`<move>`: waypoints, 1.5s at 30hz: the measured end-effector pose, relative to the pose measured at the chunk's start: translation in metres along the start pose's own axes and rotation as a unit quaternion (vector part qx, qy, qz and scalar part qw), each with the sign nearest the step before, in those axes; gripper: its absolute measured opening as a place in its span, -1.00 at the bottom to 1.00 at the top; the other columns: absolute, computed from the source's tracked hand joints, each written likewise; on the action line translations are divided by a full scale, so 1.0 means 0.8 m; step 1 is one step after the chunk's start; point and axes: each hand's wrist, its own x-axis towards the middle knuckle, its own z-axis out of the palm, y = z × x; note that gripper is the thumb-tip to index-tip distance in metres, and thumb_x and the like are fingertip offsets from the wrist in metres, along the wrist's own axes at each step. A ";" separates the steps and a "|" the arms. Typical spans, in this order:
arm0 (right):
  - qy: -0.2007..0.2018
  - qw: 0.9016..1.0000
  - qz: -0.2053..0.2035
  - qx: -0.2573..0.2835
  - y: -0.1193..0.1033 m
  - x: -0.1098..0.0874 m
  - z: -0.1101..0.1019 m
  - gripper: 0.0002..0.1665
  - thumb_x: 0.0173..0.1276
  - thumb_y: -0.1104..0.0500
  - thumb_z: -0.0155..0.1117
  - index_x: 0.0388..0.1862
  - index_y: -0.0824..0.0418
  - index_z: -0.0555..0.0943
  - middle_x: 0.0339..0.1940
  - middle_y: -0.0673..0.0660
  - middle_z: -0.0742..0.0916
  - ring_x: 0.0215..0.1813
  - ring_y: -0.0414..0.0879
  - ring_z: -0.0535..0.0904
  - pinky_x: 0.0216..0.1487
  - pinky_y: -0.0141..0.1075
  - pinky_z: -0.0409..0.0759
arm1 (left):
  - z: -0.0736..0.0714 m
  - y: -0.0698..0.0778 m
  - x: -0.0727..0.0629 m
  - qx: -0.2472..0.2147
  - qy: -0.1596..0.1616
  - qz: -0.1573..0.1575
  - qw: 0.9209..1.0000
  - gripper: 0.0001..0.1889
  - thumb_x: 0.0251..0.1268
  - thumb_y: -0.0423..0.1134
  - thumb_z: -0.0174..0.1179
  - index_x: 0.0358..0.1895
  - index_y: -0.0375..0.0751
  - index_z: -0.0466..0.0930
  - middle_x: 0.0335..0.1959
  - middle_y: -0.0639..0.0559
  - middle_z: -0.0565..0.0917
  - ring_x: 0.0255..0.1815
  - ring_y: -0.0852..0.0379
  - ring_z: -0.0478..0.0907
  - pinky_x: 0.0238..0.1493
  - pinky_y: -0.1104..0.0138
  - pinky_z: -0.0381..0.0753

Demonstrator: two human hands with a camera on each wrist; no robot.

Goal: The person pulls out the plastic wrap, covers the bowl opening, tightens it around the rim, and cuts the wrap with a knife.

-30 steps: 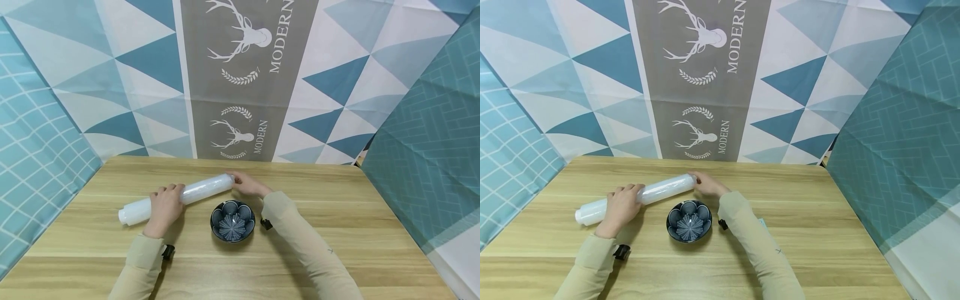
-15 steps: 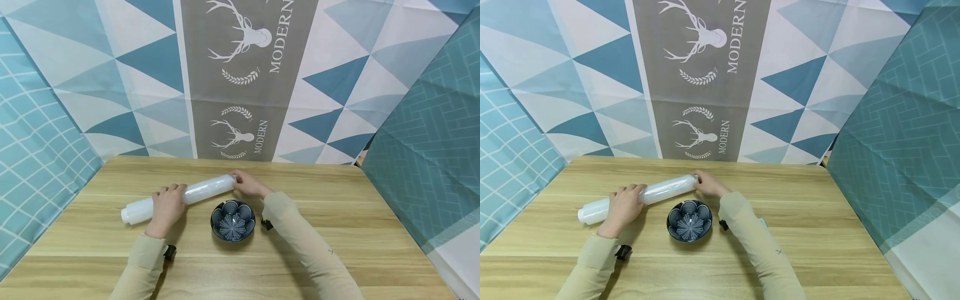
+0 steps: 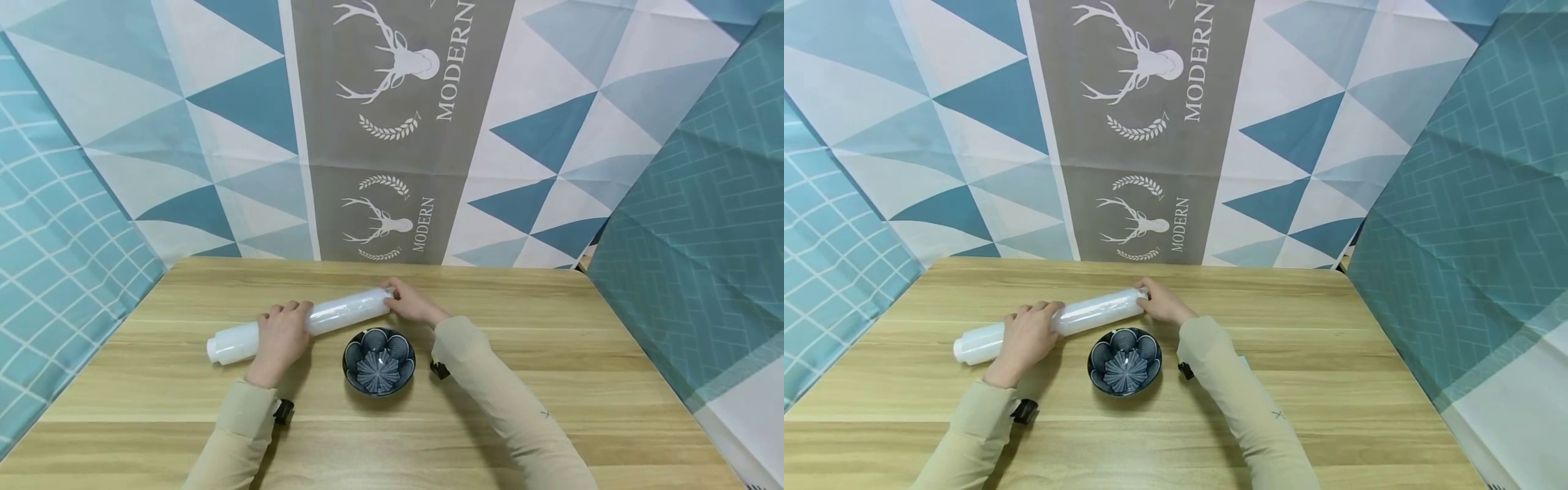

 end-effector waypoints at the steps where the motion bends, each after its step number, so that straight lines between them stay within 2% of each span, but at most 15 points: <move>1: 0.001 1.000 0.002 0.000 0.000 -0.001 0.000 -0.61 0.34 0.23 0.05 0.15 0.24 0.36 -0.35 0.15 0.57 -0.40 -0.14 0.42 -0.40 -0.39 0.41 | 0.000 0.001 0.000 0.000 0.000 0.000 1.000 -0.51 -0.15 -0.39 0.28 0.01 -0.26 0.50 -0.11 -0.25 0.59 -0.11 -0.30 0.46 -0.16 -0.18 0.36; 8: 0.013 1.000 0.009 0.005 0.000 -0.008 0.002 -0.64 0.34 0.24 0.05 0.11 0.24 0.35 -0.40 0.16 0.56 -0.48 -0.16 0.39 -0.49 -0.40 0.38 | 0.002 0.007 0.000 0.000 -0.004 0.000 1.000 -0.51 -0.15 -0.40 0.26 0.02 -0.28 0.49 -0.10 -0.27 0.58 -0.11 -0.31 0.46 -0.14 -0.19 0.36; 18: 0.026 0.999 0.022 0.012 0.001 -0.014 -0.001 -0.66 0.34 0.24 0.04 0.09 0.22 0.35 -0.43 0.14 0.54 -0.47 -0.13 0.39 -0.47 -0.39 0.38 | 0.004 0.009 0.004 -0.004 -0.007 0.012 1.000 -0.48 -0.18 -0.40 0.28 0.02 -0.27 0.49 -0.11 -0.26 0.59 -0.12 -0.30 0.46 -0.12 -0.18 0.36; 26: 0.036 0.999 0.025 -0.005 0.008 -0.020 -0.001 -0.65 0.33 0.24 0.06 0.10 0.21 0.35 -0.44 0.15 0.57 -0.47 -0.13 0.41 -0.46 -0.38 0.38 | 0.005 0.014 0.004 -0.004 -0.009 0.022 1.000 -0.49 -0.16 -0.41 0.26 0.03 -0.27 0.49 -0.10 -0.26 0.59 -0.10 -0.31 0.46 -0.10 -0.19 0.36; 33: 0.033 0.999 0.040 0.000 0.012 -0.029 -0.003 -0.63 0.35 0.23 0.05 0.13 0.21 0.34 -0.42 0.16 0.60 -0.47 -0.10 0.46 -0.47 -0.36 0.44 | 0.008 0.018 0.005 -0.004 -0.015 0.034 0.999 -0.49 -0.16 -0.42 0.23 0.03 -0.26 0.49 -0.09 -0.24 0.59 -0.08 -0.31 0.46 -0.05 -0.20 0.35; 40: 0.045 0.999 0.005 0.002 0.014 -0.042 -0.007 -0.65 0.35 0.21 0.03 0.09 0.26 0.34 -0.52 0.11 0.55 -0.50 -0.13 0.43 -0.46 -0.34 0.42 | 0.010 0.020 0.007 -0.008 -0.007 0.047 0.999 -0.49 -0.17 -0.43 0.24 0.02 -0.26 0.50 -0.11 -0.23 0.59 -0.09 -0.30 0.46 -0.05 -0.18 0.36; 45: 0.053 0.998 0.026 0.007 0.017 -0.047 -0.006 -0.64 0.36 0.22 0.02 0.12 0.24 0.34 -0.52 0.14 0.54 -0.52 -0.14 0.39 -0.48 -0.35 0.38 | 0.012 0.022 0.008 -0.010 -0.005 0.060 0.998 -0.52 -0.15 -0.44 0.22 0.00 -0.26 0.51 -0.11 -0.22 0.60 -0.10 -0.29 0.47 -0.05 -0.17 0.36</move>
